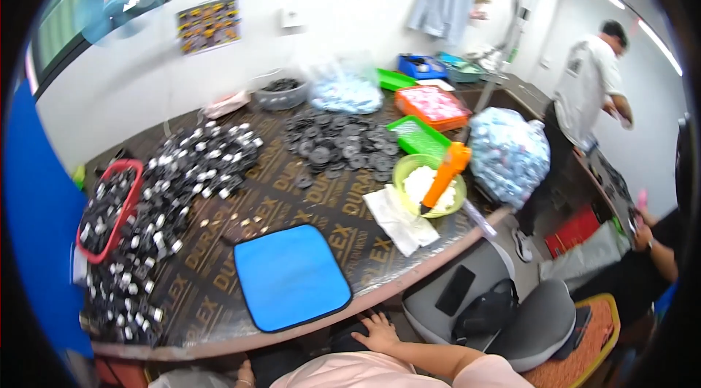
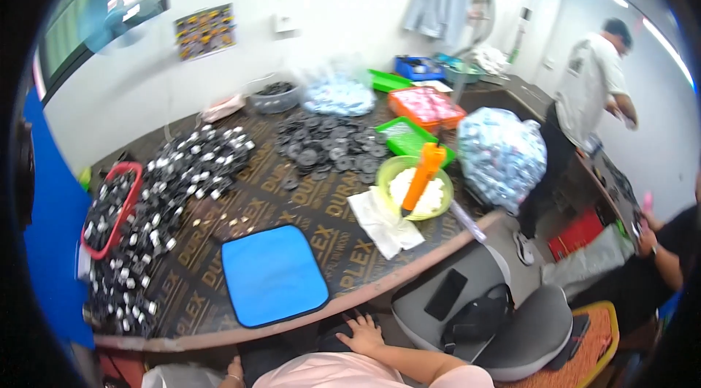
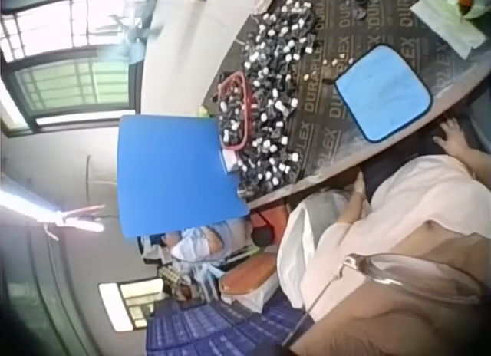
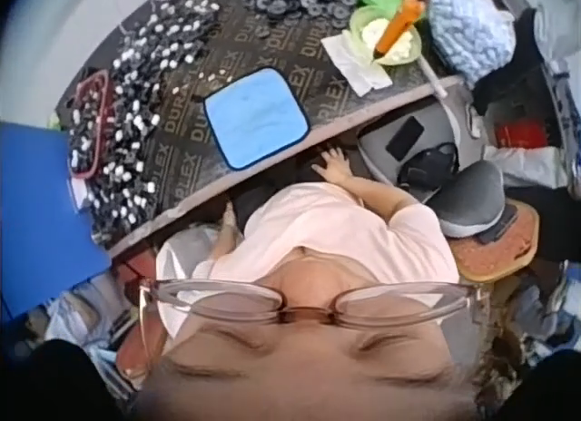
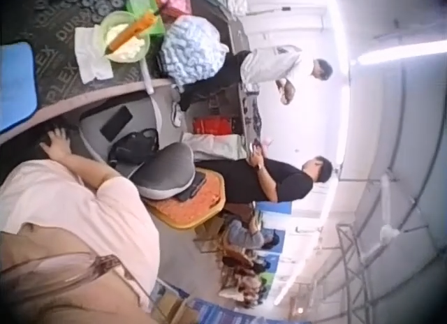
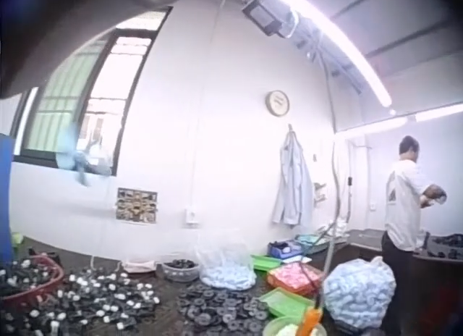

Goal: Sorting and gathering small plastic components into baskets and bags on a factory workbench.

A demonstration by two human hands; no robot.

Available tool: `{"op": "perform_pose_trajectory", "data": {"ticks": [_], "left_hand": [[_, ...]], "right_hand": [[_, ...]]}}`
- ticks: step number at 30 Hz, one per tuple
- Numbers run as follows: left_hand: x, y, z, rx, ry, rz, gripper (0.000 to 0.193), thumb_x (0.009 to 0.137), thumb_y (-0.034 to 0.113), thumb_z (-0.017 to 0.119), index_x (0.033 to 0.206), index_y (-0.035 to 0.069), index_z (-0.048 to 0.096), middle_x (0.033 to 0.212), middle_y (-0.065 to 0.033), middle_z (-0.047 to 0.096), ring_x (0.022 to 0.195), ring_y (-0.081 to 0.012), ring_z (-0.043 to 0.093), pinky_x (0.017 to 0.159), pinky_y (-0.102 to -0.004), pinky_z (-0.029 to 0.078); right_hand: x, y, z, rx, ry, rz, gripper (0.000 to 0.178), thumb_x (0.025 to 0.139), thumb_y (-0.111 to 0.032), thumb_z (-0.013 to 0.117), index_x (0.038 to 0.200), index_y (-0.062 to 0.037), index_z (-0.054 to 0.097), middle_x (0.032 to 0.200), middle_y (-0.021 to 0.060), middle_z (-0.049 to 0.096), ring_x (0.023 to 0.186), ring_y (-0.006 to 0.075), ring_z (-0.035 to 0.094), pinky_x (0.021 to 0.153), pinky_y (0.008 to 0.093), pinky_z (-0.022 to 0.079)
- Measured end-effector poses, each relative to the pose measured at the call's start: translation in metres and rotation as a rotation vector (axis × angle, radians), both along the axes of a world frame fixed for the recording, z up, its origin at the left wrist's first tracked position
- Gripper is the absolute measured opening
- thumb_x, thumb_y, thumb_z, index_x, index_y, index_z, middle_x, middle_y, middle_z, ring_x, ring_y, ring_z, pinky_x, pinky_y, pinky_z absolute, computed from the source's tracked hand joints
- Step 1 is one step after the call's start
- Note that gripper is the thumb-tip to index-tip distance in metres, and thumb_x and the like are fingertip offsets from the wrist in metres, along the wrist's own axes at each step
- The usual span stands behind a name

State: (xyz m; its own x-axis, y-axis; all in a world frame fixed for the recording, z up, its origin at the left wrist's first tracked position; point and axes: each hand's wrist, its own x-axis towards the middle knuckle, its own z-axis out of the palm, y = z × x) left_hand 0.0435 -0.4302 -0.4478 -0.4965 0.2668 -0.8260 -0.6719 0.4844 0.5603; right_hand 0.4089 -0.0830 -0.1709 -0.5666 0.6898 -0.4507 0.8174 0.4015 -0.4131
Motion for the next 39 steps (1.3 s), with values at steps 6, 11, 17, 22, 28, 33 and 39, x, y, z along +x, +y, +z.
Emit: {"op": "perform_pose_trajectory", "data": {"ticks": [6, 11, 17, 22, 28, 33, 39], "left_hand": [[0.079, -0.082, 0.111, 0.139, -0.078, -0.042, 0.083, 0.084, 0.067, 0.037, 0.134, 0.001, 0.042, 0.151, -0.0107, 0.020, 0.137, -0.0290, 0.021, 0.113, -0.0397, 0.010], [0.102, -0.041, 0.213, 0.296, -0.140, -0.224, 0.087, 0.084, 0.070, 0.034, 0.135, 0.000, 0.039, 0.150, -0.0106, 0.021, 0.137, -0.0281, 0.022, 0.113, -0.0395, 0.011], [0.123, 0.039, 0.332, 0.489, -0.195, -0.416, 0.092, 0.083, 0.072, 0.031, 0.136, -0.002, 0.036, 0.149, -0.0105, 0.023, 0.136, -0.0271, 0.024, 0.113, -0.0393, 0.012], [0.134, 0.109, 0.429, 1.059, -0.346, -0.734, 0.096, 0.082, 0.075, 0.021, 0.142, 0.000, 0.026, 0.147, -0.0118, 0.027, 0.137, -0.0223, 0.022, 0.112, -0.0380, 0.016], [0.239, 0.194, 0.574, 1.797, -1.227, -1.102, 0.076, 0.087, 0.067, 0.033, 0.128, 0.005, 0.049, 0.130, -0.0079, 0.051, 0.122, -0.0199, 0.044, 0.102, -0.0342, 0.035], [0.260, 0.221, 0.613, 0.455, -1.480, -1.077, 0.081, 0.087, 0.068, 0.021, 0.124, 0.002, 0.052, 0.120, -0.0082, 0.058, 0.117, -0.0199, 0.048, 0.102, -0.0346, 0.034], [0.300, 0.210, 0.575, 0.731, -1.800, -0.974, 0.083, 0.088, 0.067, 0.018, 0.123, 0.000, 0.052, 0.117, -0.0083, 0.060, 0.115, -0.0211, 0.049, 0.101, -0.0351, 0.034]], "right_hand": [[-0.009, -0.002, -0.006, -0.027, 0.021, -0.014, 0.072, 0.079, -0.057, 0.053, 0.140, -0.0230, 0.035, 0.149, 0.0107, 0.023, 0.136, 0.0387, 0.018, 0.102, 0.0611, 0.024], [-0.012, -0.002, -0.005, -0.023, 0.040, 0.016, 0.073, 0.079, -0.058, 0.054, 0.140, -0.0229, 0.034, 0.148, 0.0113, 0.023, 0.135, 0.0395, 0.019, 0.102, 0.0620, 0.024], [-0.015, -0.006, 0.001, -0.020, -0.008, 0.058, 0.072, 0.079, -0.053, 0.057, 0.139, -0.0183, 0.037, 0.147, 0.0132, 0.024, 0.133, 0.0378, 0.022, 0.103, 0.0568, 0.027], [0.002, -0.004, -0.018, 0.066, 0.112, -0.012, 0.071, 0.077, -0.051, 0.060, 0.137, -0.0175, 0.040, 0.147, 0.0125, 0.025, 0.133, 0.0395, 0.022, 0.103, 0.0554, 0.027], [-0.011, -0.010, -0.020, 0.063, 0.169, 0.074, 0.068, 0.077, -0.045, 0.063, 0.135, -0.0171, 0.042, 0.144, 0.0137, 0.029, 0.131, 0.0403, 0.026, 0.103, 0.0530, 0.029], [0.010, -0.004, -0.028, 0.066, 0.201, -0.031, 0.066, 0.076, -0.043, 0.064, 0.133, -0.0164, 0.045, 0.140, 0.0213, 0.033, 0.130, 0.0421, 0.028, 0.106, 0.0464, 0.028], [0.013, -0.007, -0.023, 0.067, 0.246, -0.053, 0.065, 0.077, -0.042, 0.065, 0.132, -0.0139, 0.046, 0.140, 0.0244, 0.033, 0.130, 0.0421, 0.029, 0.106, 0.0454, 0.028]]}}
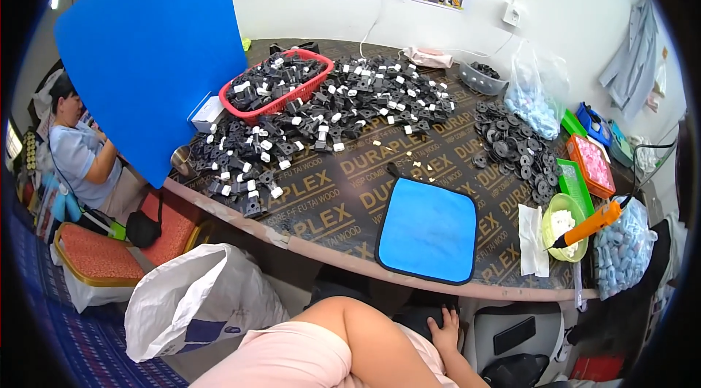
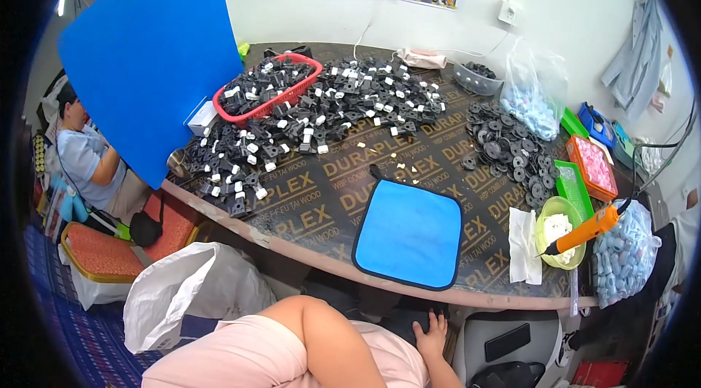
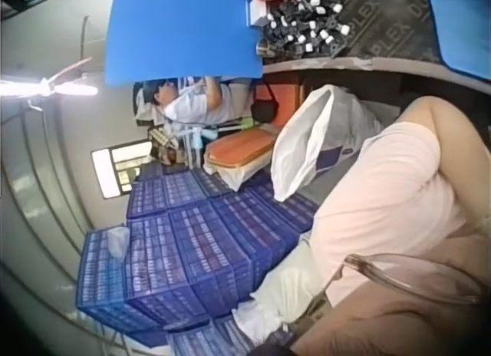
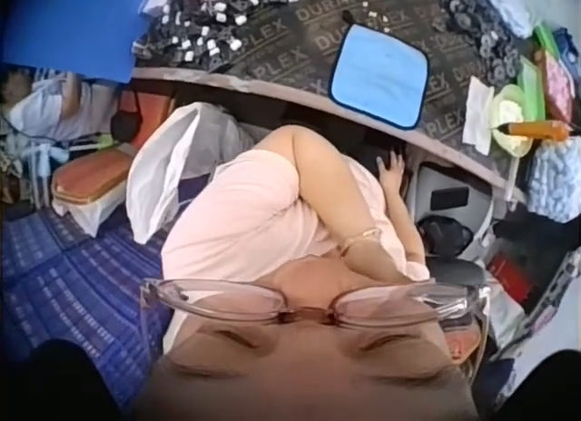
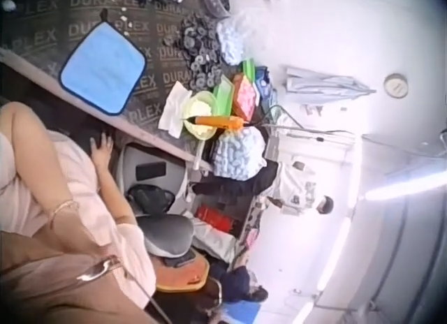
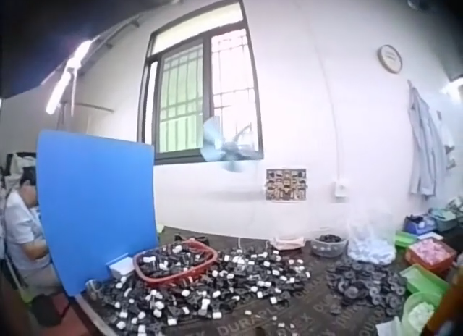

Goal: Sorting and gathering small plastic components into baskets and bags on a factory workbench.

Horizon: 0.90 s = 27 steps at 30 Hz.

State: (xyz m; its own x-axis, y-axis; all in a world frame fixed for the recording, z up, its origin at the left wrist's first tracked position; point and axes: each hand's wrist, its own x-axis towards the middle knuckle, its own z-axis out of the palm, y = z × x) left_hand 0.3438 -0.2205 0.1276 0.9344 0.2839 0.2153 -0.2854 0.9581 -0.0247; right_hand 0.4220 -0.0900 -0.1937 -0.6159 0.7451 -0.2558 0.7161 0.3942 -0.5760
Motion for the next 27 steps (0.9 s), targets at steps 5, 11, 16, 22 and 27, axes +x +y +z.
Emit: {"op": "perform_pose_trajectory", "data": {"ticks": [5, 11, 16, 22, 27], "left_hand": [[0.015, -0.005, -0.019, 0.013, -0.339, 0.089, 0.084, 0.089, 0.066, 0.015, 0.123, -0.001, 0.052, 0.114, -0.0083, 0.061, 0.113, -0.0221, 0.051, 0.101, -0.0355, 0.034], [-0.033, -0.004, -0.004, 0.732, -0.089, 0.622, 0.083, 0.090, 0.065, 0.018, 0.120, -0.004, 0.053, 0.116, -0.0117, 0.060, 0.111, -0.0245, 0.053, 0.101, -0.0372, 0.035], [-0.117, -0.012, -0.050, 0.995, 0.313, 0.795, 0.069, 0.095, 0.054, 0.023, 0.120, -0.003, 0.053, 0.123, -0.0114, 0.055, 0.115, -0.0201, 0.049, 0.100, -0.0347, 0.035], [-0.253, -0.087, -0.032, 1.431, 2.639, 1.482, 0.048, 0.076, 0.044, 0.066, 0.105, 0.006, 0.059, 0.112, -0.0141, 0.054, 0.109, -0.0298, 0.050, 0.090, -0.0429, 0.040], [-0.377, -0.199, -0.079, 0.154, 3.377, 0.753, 0.104, 0.056, 0.060, 0.076, 0.140, 0.016, 0.034, 0.151, -0.0165, 0.015, 0.138, -0.0412, 0.010, 0.104, -0.0624, 0.018]], "right_hand": [[-0.001, 0.004, -0.008, 0.005, 0.005, 0.027, 0.065, 0.077, -0.041, 0.064, 0.132, -0.0128, 0.046, 0.139, 0.0239, 0.035, 0.128, 0.0426, 0.030, 0.106, 0.0458, 0.028], [0.002, 0.006, -0.009, 0.018, 0.026, 0.058, 0.066, 0.077, -0.037, 0.066, 0.133, -0.0114, 0.044, 0.137, 0.0229, 0.035, 0.128, 0.0420, 0.030, 0.105, 0.0462, 0.029], [0.000, 0.007, -0.019, 0.000, 0.027, 0.081, 0.066, 0.077, -0.032, 0.067, 0.132, -0.0056, 0.043, 0.139, 0.0241, 0.033, 0.128, 0.0414, 0.028, 0.107, 0.0452, 0.024], [0.006, 0.017, -0.027, 0.144, 0.038, 0.112, 0.063, 0.077, -0.034, 0.067, 0.128, -0.0050, 0.044, 0.132, 0.0210, 0.041, 0.120, 0.0395, 0.038, 0.100, 0.0462, 0.034], [-0.036, -0.004, 0.057, -0.053, -0.176, 0.069, 0.067, 0.083, -0.047, 0.058, 0.131, -0.0022, 0.044, 0.137, 0.0290, 0.034, 0.125, 0.0428, 0.035, 0.105, 0.0437, 0.029]]}}
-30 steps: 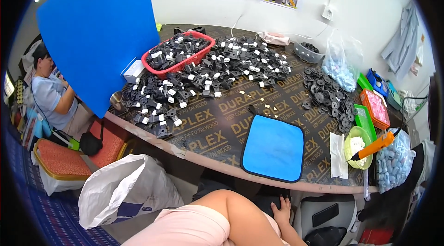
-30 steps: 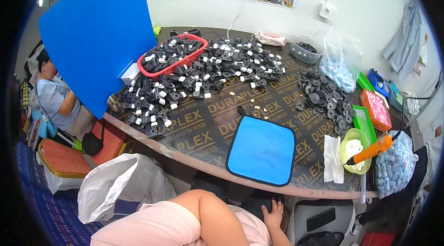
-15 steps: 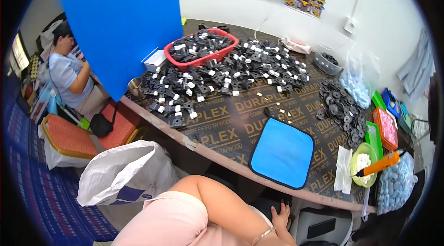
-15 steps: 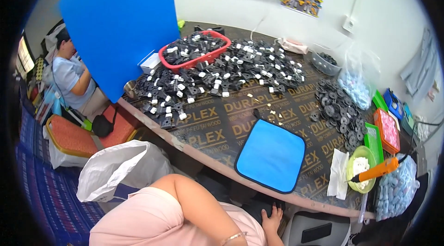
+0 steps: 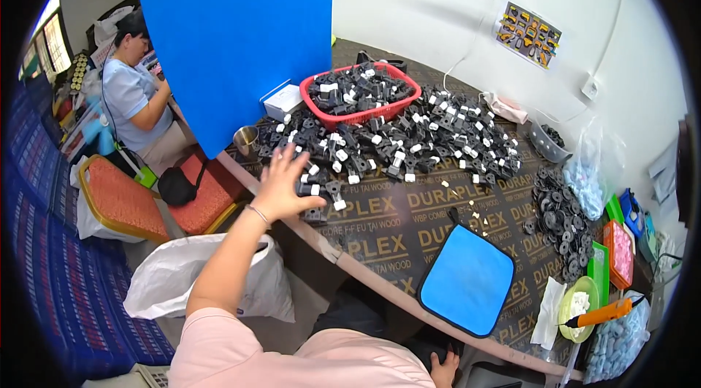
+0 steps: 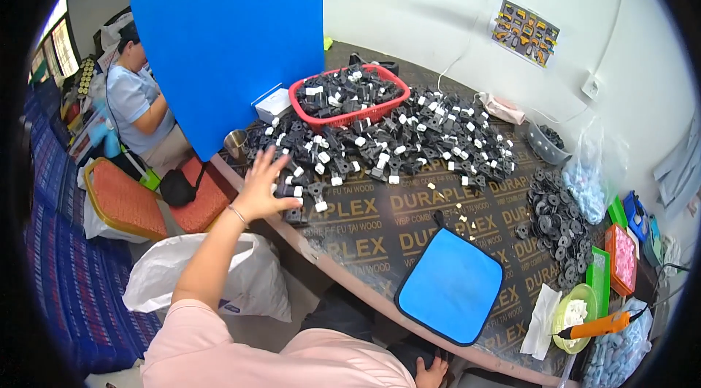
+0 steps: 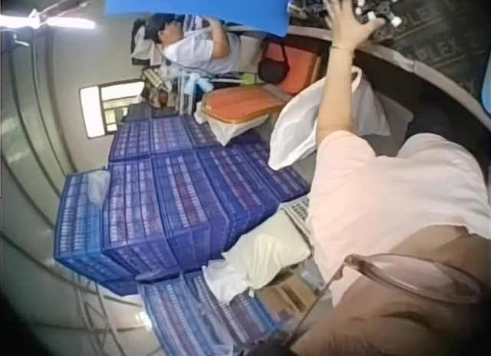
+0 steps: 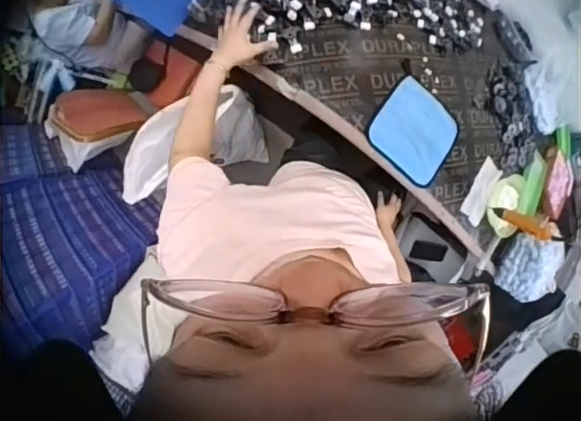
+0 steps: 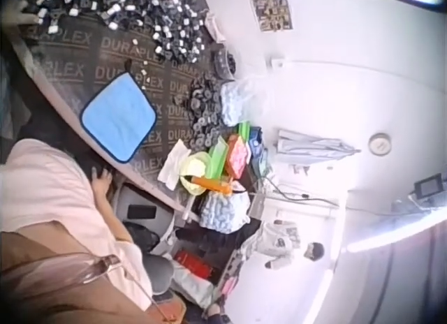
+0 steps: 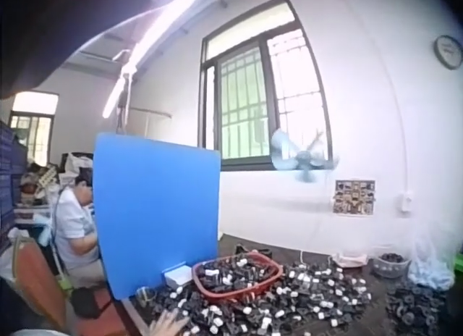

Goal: Sorting and gathering small plastic components into baskets and bags on a factory workbench.

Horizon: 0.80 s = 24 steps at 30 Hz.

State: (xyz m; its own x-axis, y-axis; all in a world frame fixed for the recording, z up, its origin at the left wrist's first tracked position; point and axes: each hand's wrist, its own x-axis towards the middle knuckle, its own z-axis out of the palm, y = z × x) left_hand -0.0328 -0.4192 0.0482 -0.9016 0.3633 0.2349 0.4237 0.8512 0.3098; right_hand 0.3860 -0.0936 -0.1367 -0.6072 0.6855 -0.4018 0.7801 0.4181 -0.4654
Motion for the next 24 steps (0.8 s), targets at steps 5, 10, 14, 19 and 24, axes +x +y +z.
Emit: {"op": "perform_pose_trajectory", "data": {"ticks": [5, 10, 14, 19, 24], "left_hand": [[-0.050, -0.044, -0.030, -0.092, -0.300, 0.098, 0.131, 0.042, 0.058, 0.083, 0.147, 0.028, 0.011, 0.153, -0.0137, -0.001, 0.138, -0.0449, -0.004, 0.098, -0.0726, 0.008], [-0.043, -0.008, -0.038, -0.159, -0.406, -0.126, 0.132, 0.038, 0.059, 0.083, 0.146, 0.028, 0.015, 0.152, -0.0194, 0.003, 0.136, -0.0487, 0.003, 0.102, -0.0686, 0.008], [-0.025, 0.031, -0.043, -0.137, -0.349, -0.176, 0.129, 0.039, 0.067, 0.079, 0.146, 0.027, 0.018, 0.150, -0.0217, 0.009, 0.135, -0.0487, 0.011, 0.102, -0.0671, 0.010], [-0.012, 0.092, -0.061, -0.015, -0.147, 0.057, 0.093, 0.063, 0.070, 0.063, 0.137, 0.018, 0.039, 0.143, -0.0203, 0.026, 0.129, -0.0444, 0.025, 0.102, -0.0650, 0.013], [-0.039, 0.143, -0.080, 0.130, 0.021, 0.197, 0.074, 0.078, 0.055, 0.058, 0.138, 0.018, 0.036, 0.140, -0.0214, 0.026, 0.124, -0.0425, 0.028, 0.098, -0.0587, 0.023]], "right_hand": [[-0.011, -0.005, -0.009, 0.097, -0.066, 0.068, 0.062, 0.083, -0.049, 0.057, 0.117, 0.0029, 0.051, 0.120, 0.0301, 0.046, 0.112, 0.0459, 0.043, 0.095, 0.0486, 0.036], [-0.014, -0.003, -0.016, 0.140, -0.157, 0.094, 0.062, 0.081, -0.052, 0.056, 0.111, 0.0030, 0.055, 0.114, 0.0290, 0.051, 0.109, 0.0451, 0.045, 0.093, 0.0499, 0.038], [-0.015, -0.003, -0.019, 0.197, -0.208, 0.077, 0.066, 0.081, -0.056, 0.055, 0.110, 0.0033, 0.057, 0.112, 0.0291, 0.053, 0.108, 0.0447, 0.046, 0.094, 0.0496, 0.038], [-0.026, 0.004, -0.016, 0.125, -0.286, 0.111, 0.075, 0.081, -0.062, 0.049, 0.110, 0.0071, 0.058, 0.118, 0.0325, 0.050, 0.112, 0.0448, 0.046, 0.097, 0.0469, 0.037], [-0.033, 0.002, 0.001, 0.069, -0.312, 0.072, 0.074, 0.081, -0.060, 0.050, 0.111, 0.0071, 0.057, 0.118, 0.0323, 0.050, 0.112, 0.0453, 0.045, 0.097, 0.0461, 0.038]]}}
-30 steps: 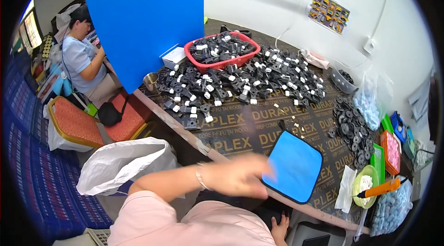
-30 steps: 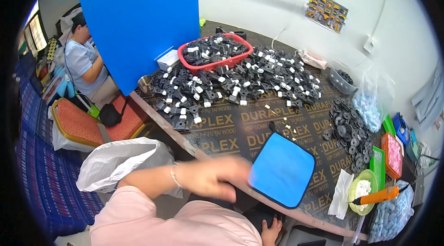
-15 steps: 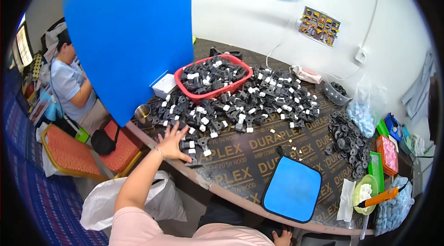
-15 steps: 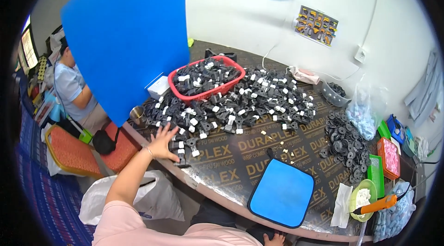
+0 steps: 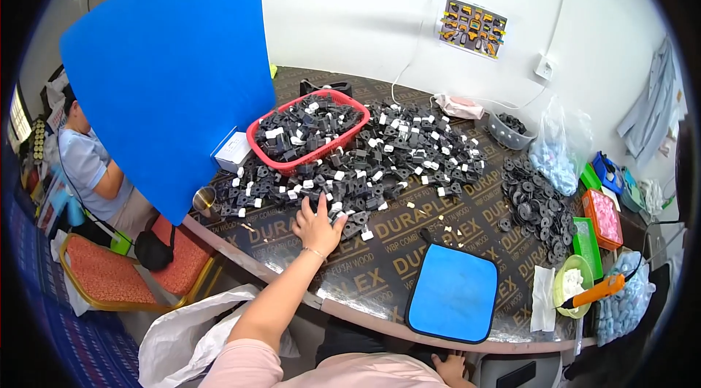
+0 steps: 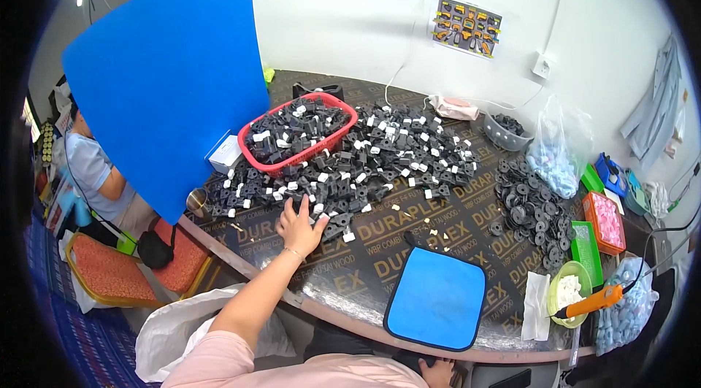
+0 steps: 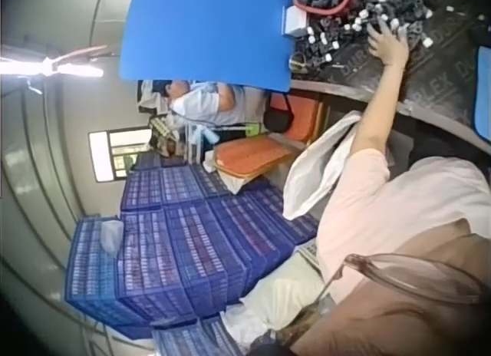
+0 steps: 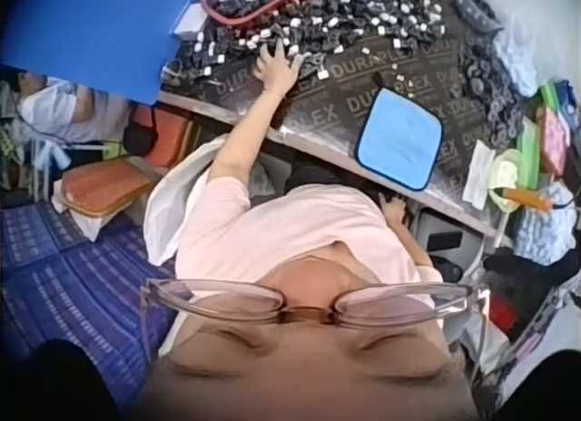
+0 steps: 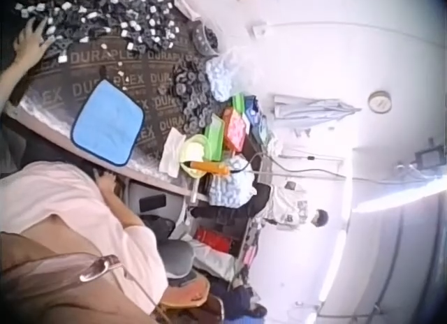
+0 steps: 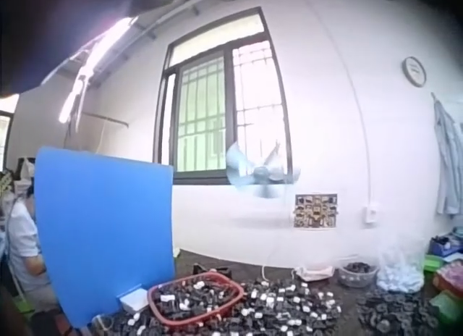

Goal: Sorting and gathering small plastic components into baskets and bags on a factory workbench.

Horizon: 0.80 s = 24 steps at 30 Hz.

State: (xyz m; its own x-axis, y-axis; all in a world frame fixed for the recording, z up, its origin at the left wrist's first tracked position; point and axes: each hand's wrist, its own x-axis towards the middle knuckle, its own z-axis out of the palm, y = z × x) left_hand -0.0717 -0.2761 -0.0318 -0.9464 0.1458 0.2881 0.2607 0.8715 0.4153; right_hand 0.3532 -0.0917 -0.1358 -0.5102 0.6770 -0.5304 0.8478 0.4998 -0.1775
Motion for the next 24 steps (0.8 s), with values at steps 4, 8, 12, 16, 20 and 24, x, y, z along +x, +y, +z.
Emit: {"op": "perform_pose_trajectory", "data": {"ticks": [4, 8, 12, 16, 20, 24], "left_hand": [[0.006, -0.005, 0.042, -0.004, -0.094, -0.017, 0.071, 0.078, 0.056, 0.057, 0.138, 0.022, 0.038, 0.143, -0.0149, 0.028, 0.123, -0.0398, 0.034, 0.097, -0.0535, 0.027], [-0.030, -0.067, 0.054, -0.055, 0.138, 0.086, 0.063, 0.082, 0.055, 0.055, 0.134, 0.021, 0.045, 0.140, -0.0129, 0.035, 0.123, -0.0351, 0.035, 0.096, -0.0540, 0.028], [-0.078, -0.141, 0.030, -0.158, 0.037, 0.211, 0.067, 0.082, 0.060, 0.049, 0.135, 0.020, 0.043, 0.147, -0.0096, 0.027, 0.134, -0.0342, 0.023, 0.098, -0.0606, 0.024], [-0.080, -0.144, 0.035, -0.241, -0.168, 0.208, 0.074, 0.082, 0.064, 0.046, 0.141, 0.021, 0.034, 0.152, -0.0042, 0.015, 0.140, -0.0317, 0.009, 0.101, -0.0677, 0.015], [-0.082, -0.133, 0.031, -0.246, -0.243, 0.316, 0.074, 0.082, 0.066, 0.043, 0.140, 0.019, 0.037, 0.151, -0.0057, 0.021, 0.140, -0.0314, 0.012, 0.104, -0.0668, 0.007], [-0.059, -0.113, 0.015, -0.249, -0.135, 0.232, 0.073, 0.081, 0.065, 0.044, 0.134, 0.014, 0.044, 0.148, -0.0097, 0.027, 0.137, -0.0337, 0.017, 0.105, -0.0633, 0.006]], "right_hand": [[-0.001, 0.001, 0.006, 0.009, 0.037, -0.015, 0.072, 0.080, -0.055, 0.055, 0.118, 0.0058, 0.053, 0.127, 0.0300, 0.045, 0.118, 0.0448, 0.041, 0.101, 0.0445, 0.035], [0.011, 0.001, 0.000, 0.063, 0.120, -0.015, 0.074, 0.079, -0.053, 0.059, 0.123, 0.0054, 0.048, 0.129, 0.0301, 0.043, 0.117, 0.0458, 0.042, 0.100, 0.0452, 0.035], [0.003, -0.004, 0.016, 0.049, 0.186, -0.036, 0.076, 0.079, -0.051, 0.060, 0.128, 0.0048, 0.044, 0.128, 0.0313, 0.043, 0.116, 0.0470, 0.042, 0.100, 0.0461, 0.035], [0.004, -0.002, 0.009, 0.017, 0.150, -0.022, 0.076, 0.079, -0.051, 0.060, 0.129, 0.0039, 0.043, 0.128, 0.0322, 0.043, 0.116, 0.0473, 0.041, 0.101, 0.0460, 0.033], [0.004, -0.004, 0.009, 0.037, 0.144, 0.001, 0.075, 0.079, -0.051, 0.060, 0.128, 0.0032, 0.044, 0.128, 0.0321, 0.043, 0.118, 0.0474, 0.039, 0.100, 0.0472, 0.034], [0.012, -0.002, -0.006, 0.057, 0.171, -0.027, 0.075, 0.079, -0.050, 0.061, 0.130, 0.0022, 0.043, 0.130, 0.0316, 0.042, 0.119, 0.0473, 0.038, 0.100, 0.0480, 0.034]]}}
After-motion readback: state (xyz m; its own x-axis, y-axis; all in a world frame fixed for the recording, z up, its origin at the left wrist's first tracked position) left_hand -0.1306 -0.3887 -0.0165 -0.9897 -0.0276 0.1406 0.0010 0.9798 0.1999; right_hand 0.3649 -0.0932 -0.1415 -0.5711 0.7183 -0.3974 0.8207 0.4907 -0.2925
